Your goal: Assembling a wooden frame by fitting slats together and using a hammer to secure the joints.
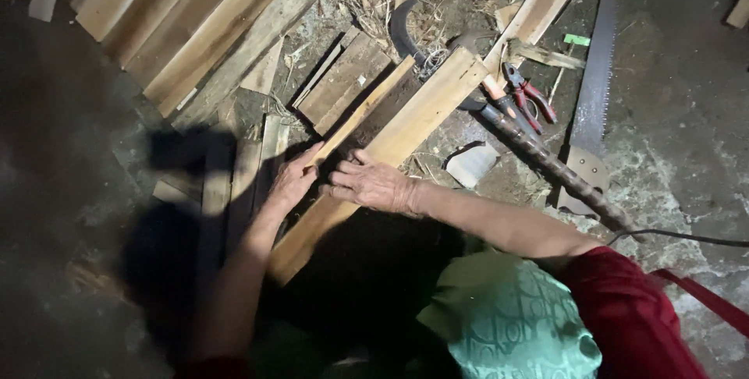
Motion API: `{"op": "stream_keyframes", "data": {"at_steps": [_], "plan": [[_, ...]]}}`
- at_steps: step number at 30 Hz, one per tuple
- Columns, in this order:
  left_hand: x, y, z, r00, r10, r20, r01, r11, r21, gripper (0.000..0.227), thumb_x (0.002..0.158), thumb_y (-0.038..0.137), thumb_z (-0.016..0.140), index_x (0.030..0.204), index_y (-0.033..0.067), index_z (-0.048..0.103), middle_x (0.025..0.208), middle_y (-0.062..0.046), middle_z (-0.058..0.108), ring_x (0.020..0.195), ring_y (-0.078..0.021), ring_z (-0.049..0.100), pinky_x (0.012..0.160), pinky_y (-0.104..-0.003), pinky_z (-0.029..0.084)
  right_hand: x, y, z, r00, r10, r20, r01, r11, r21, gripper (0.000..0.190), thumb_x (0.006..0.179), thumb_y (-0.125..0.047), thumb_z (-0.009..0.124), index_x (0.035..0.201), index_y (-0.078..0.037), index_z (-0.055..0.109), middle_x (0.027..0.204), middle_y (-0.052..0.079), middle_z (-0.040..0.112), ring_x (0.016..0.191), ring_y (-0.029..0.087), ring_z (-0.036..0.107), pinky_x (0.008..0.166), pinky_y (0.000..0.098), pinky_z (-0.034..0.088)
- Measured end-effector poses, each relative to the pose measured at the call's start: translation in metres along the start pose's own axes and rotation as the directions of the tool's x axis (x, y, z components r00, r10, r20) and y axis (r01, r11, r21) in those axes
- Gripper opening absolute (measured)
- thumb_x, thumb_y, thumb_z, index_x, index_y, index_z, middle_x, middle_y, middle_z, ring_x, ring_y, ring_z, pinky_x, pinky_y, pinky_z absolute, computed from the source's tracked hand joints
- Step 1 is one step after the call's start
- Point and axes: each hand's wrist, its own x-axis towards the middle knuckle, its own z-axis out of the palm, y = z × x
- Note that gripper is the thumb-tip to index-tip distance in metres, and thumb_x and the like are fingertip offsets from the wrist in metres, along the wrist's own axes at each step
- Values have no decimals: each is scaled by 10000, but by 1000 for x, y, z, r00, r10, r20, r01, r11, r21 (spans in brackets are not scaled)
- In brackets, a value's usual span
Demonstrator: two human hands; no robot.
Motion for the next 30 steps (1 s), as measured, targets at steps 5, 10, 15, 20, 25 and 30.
{"op": "stream_keyframes", "data": {"at_steps": [5,10,15,20,25,30], "plan": [[-4,4,3,996,82,27,-77,988,-135,590,971,126,546,1509,366,509,1512,-67,561,1389,-391,497,1150,-547,396,20,4,-20,996,2,-86,1,1000,28,73,1061,-220,473,1032,-169,515,986,37,486,988,262,519,963,485,374],[-9,-7,1,993,116,7,-110,963,-247,589,910,153,679,1464,329,586,1434,-133,618,1362,-391,521,1131,-529,418,4,19,-5,998,32,-50,-33,999,-20,111,1067,-244,479,1118,-162,534,1105,44,536,1129,250,525,1041,449,369],[9,-30,37,991,128,-33,-131,980,-149,805,783,198,814,1530,191,515,1459,-175,575,1337,-395,528,1138,-503,387,-47,32,14,998,53,25,-52,996,-72,210,1085,-241,461,1255,-146,540,1150,70,535,1156,263,522,1035,432,373],[19,-48,72,946,222,-235,-195,971,136,772,713,274,894,1406,157,575,1258,-127,480,1163,-412,543,1028,-504,492,-73,27,-9,880,173,442,-131,984,-123,753,769,-519,759,1401,-221,481,1400,60,499,1382,249,394,1203,446,281],[-8,-12,32,845,332,-419,-357,934,19,767,748,164,887,1428,78,542,1243,-183,458,1144,-437,525,1018,-506,457,-118,40,1,678,705,-206,-676,709,202,673,833,-651,686,1270,-144,613,1178,111,576,1210,333,529,1074,487,400],[-59,59,-21,731,358,-581,-478,876,-64,751,869,174,837,1489,-12,457,1315,-271,418,1214,-472,493,1076,-559,402,-168,72,18,-283,896,-342,-826,-47,562,723,761,-219,1007,1301,-7,577,1083,255,587,954,422,651,801,517,605]]}}
